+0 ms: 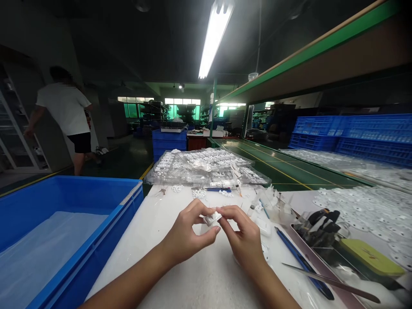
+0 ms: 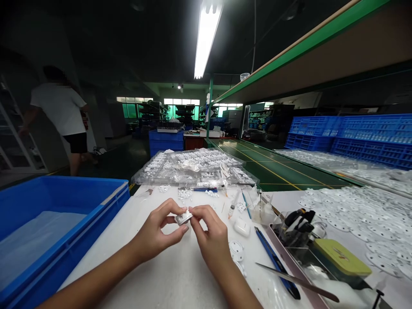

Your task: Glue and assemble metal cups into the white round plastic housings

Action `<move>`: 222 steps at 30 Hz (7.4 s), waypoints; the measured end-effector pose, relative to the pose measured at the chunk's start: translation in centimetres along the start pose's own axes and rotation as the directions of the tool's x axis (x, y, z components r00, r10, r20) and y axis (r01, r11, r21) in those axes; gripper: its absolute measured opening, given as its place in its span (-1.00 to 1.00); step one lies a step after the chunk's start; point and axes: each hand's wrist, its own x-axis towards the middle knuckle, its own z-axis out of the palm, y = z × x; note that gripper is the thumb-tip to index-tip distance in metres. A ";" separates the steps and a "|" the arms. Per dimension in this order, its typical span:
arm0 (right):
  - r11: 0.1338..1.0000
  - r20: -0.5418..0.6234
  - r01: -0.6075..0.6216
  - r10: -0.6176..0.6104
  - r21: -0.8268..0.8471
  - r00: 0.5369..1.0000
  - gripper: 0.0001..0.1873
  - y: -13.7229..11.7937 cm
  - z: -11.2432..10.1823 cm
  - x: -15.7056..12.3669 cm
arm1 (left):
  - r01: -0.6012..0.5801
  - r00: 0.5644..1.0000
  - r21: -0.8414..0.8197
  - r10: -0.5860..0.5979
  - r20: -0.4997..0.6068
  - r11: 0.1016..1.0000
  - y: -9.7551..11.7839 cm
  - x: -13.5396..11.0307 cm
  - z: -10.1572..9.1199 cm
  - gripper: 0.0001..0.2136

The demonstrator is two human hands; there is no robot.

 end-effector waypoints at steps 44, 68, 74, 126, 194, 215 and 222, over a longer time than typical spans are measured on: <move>0.980 0.121 0.119 -0.100 -0.161 0.988 -0.76 -0.2 0.3 -0.1 | -0.162 0.987 0.227 0.159 0.030 0.960 -1.2 0.5 -1.5 -0.84; 0.974 0.046 0.183 -0.178 -0.134 0.983 -0.70 -0.3 -0.2 -0.6 | 0.326 0.945 -0.319 -0.301 0.127 0.890 0.0 1.0 -1.5 -0.78; 0.984 0.037 0.148 -0.145 -0.096 0.989 -0.74 -0.7 -0.2 -0.4 | 0.294 0.954 -0.303 -0.258 0.153 0.907 0.1 1.0 -1.8 -0.78; 0.860 0.152 -0.456 0.494 -0.231 0.856 -0.52 1.9 1.0 -0.6 | 0.216 0.917 -0.251 -0.285 -0.281 0.943 -2.5 1.9 -4.1 -0.69; 0.983 -0.328 -0.154 0.114 -0.101 0.938 -0.86 -0.8 -0.7 -0.7 | 0.570 0.724 -0.727 -0.653 0.223 0.383 -1.1 0.4 -0.1 -0.78; 0.785 0.223 -0.590 0.551 0.189 0.804 -0.70 1.8 1.5 -1.2 | 0.355 0.709 -0.823 -0.702 -0.071 0.443 -2.1 1.8 -3.3 -0.85; 0.850 0.223 -0.522 0.523 -0.068 0.823 -0.63 2.2 2.0 -1.9 | 0.382 0.704 -0.812 -0.708 -0.053 0.441 -1.9 1.8 -3.0 -0.86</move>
